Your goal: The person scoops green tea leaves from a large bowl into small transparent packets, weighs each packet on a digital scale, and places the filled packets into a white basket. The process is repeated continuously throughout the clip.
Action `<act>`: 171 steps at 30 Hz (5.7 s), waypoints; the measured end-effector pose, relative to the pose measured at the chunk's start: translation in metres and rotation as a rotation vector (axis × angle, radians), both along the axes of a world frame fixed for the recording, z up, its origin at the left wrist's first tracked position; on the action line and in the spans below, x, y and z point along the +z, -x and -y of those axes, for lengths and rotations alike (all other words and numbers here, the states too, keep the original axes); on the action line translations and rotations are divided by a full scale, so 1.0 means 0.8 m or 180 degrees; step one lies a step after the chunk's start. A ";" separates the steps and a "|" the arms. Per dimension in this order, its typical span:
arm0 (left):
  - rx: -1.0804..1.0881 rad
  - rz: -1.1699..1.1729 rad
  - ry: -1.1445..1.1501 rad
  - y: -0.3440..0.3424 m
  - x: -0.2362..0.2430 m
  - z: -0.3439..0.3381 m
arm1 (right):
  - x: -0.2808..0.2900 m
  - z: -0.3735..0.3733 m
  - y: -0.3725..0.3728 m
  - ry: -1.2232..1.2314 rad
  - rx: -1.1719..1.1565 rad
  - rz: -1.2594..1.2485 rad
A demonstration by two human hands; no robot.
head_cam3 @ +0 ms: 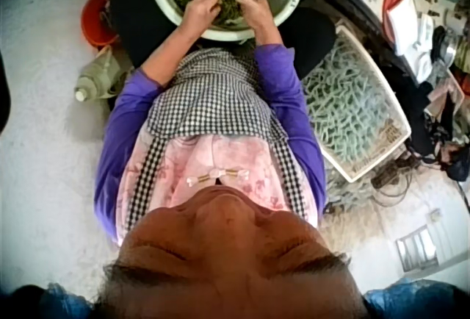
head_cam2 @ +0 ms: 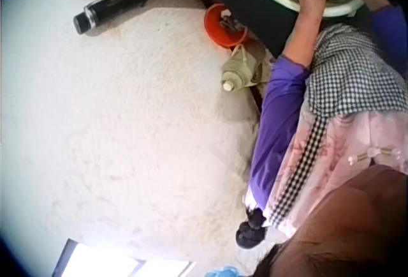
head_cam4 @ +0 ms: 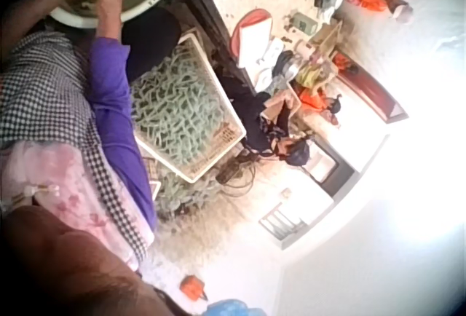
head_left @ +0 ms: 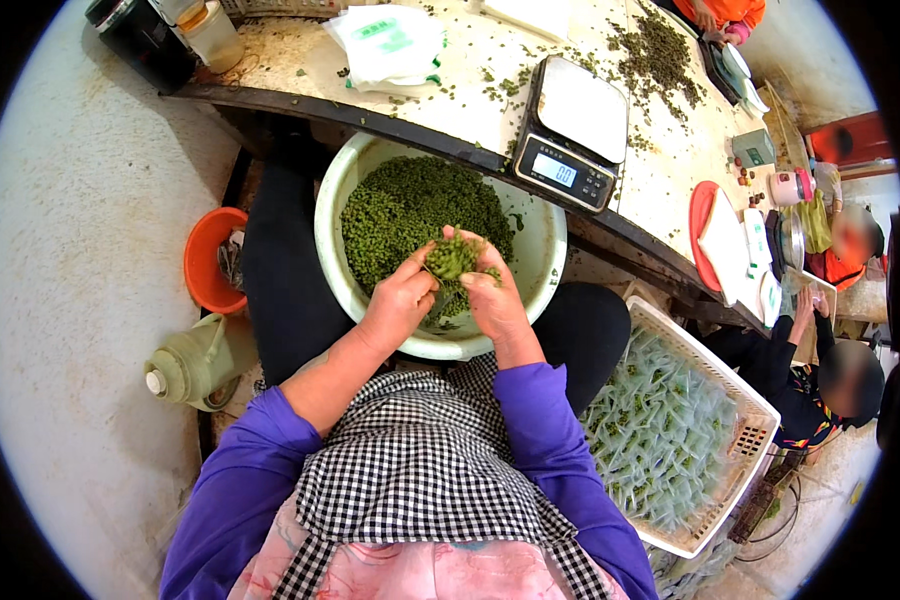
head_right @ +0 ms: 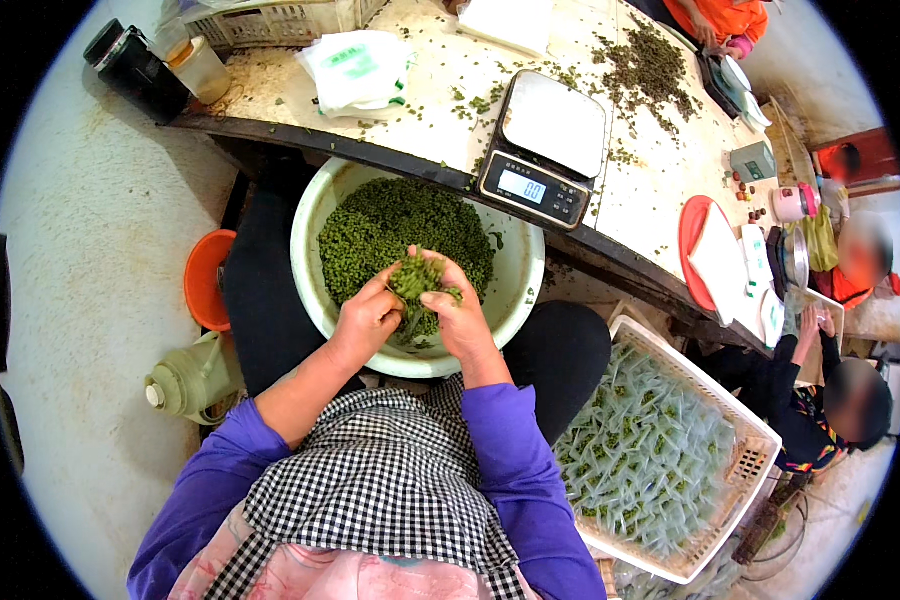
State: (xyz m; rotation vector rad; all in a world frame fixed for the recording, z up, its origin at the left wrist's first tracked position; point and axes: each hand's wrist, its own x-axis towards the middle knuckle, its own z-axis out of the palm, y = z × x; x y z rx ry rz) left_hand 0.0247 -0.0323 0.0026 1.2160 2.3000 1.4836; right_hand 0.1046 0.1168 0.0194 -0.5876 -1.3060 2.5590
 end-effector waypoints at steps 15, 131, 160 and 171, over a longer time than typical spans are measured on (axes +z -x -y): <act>-0.0342 -0.0775 -0.0063 -0.002 0.014 0.002 | 0.012 -0.017 -0.013 -0.3258 0.0548 0.0939; -0.0291 0.0002 0.0995 0.024 0.031 -0.090 | -0.006 -0.044 -0.026 -0.3100 -0.0439 0.0510; 0.0038 0.1039 -0.0018 0.017 0.024 -0.071 | 0.089 -0.242 0.145 -0.5674 -0.2535 0.1972; 0.0022 -0.0861 0.0340 0.025 0.097 -0.036 | 0.158 -0.050 0.020 -0.4351 0.0413 0.1327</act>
